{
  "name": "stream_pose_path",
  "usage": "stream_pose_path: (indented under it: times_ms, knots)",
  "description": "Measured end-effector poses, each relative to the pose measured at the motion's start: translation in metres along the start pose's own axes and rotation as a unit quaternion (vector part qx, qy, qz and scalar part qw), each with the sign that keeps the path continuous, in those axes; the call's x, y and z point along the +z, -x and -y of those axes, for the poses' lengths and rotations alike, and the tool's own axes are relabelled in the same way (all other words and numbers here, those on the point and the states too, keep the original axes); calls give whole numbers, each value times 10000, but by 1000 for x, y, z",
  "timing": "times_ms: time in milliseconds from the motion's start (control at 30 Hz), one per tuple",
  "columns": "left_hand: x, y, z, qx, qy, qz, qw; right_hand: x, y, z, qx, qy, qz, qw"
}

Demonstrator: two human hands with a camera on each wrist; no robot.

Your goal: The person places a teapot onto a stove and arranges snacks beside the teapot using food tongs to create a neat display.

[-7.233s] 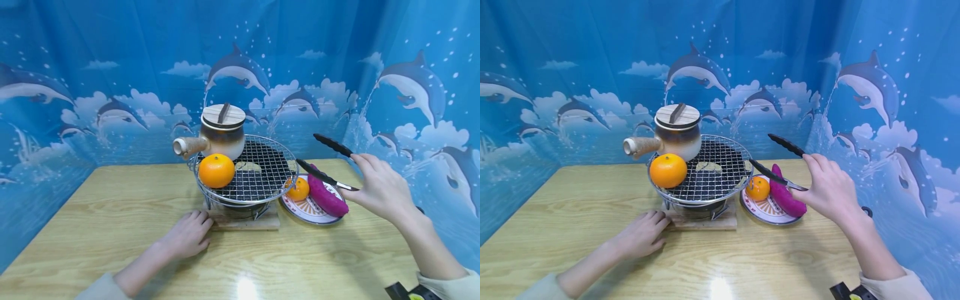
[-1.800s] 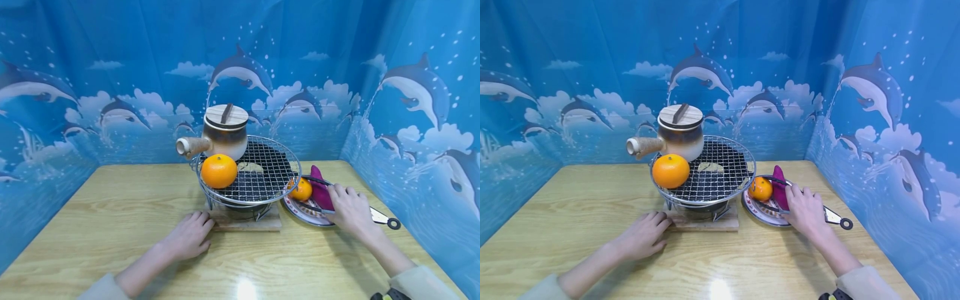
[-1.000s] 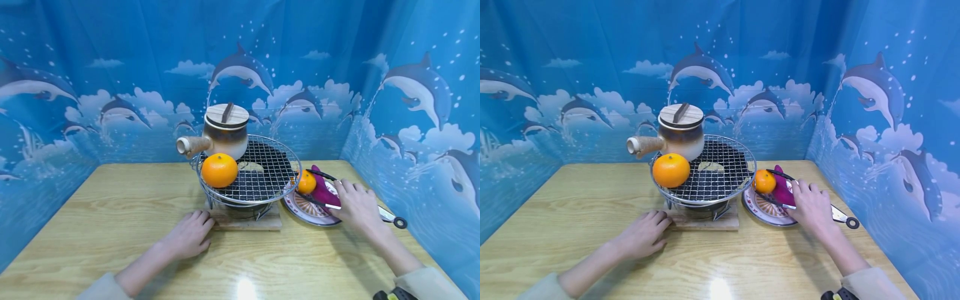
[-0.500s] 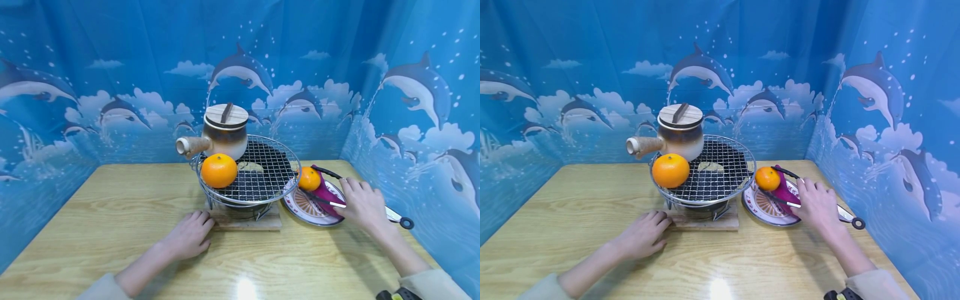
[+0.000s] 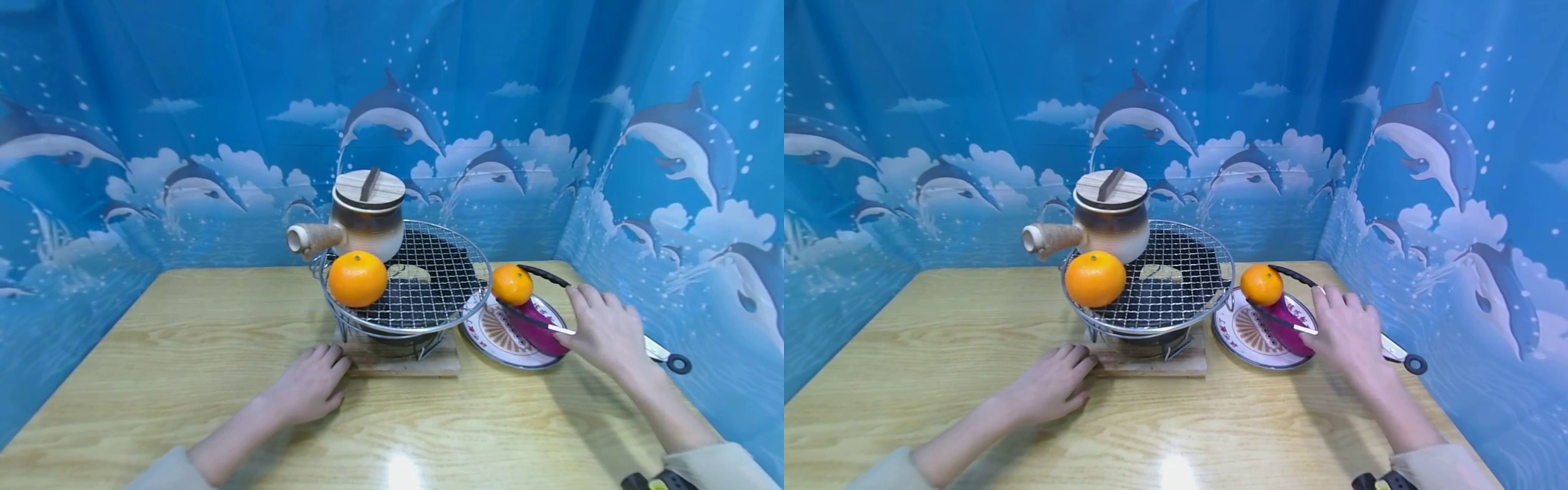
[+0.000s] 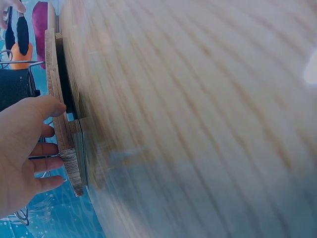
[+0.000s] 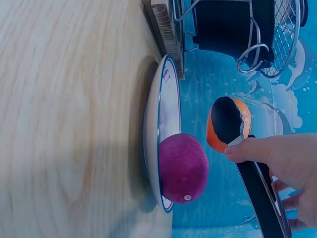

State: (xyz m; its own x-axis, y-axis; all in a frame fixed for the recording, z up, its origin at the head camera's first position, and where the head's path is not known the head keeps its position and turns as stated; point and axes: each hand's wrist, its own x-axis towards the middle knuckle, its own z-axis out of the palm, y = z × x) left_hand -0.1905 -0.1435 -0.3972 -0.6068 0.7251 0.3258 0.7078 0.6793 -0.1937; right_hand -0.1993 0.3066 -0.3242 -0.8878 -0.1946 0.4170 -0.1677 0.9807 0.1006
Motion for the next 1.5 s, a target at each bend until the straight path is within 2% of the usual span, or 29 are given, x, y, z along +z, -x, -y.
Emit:
stream_pose_path:
  times_ms: [567, 1133, 1500]
  knots:
    - [2, 0, 0, -12, 40, -24, 10000, -14, 0, -7, 219, -85, 114, 9997]
    - [1, -1, 0, -1, 55, -18, 10000, -23, -1, -10, 218, -89, 136, 9996]
    - [-1, 0, -1, 41, -9, -16, 10000, -27, 0, -8, 183, -49, 0, 9998]
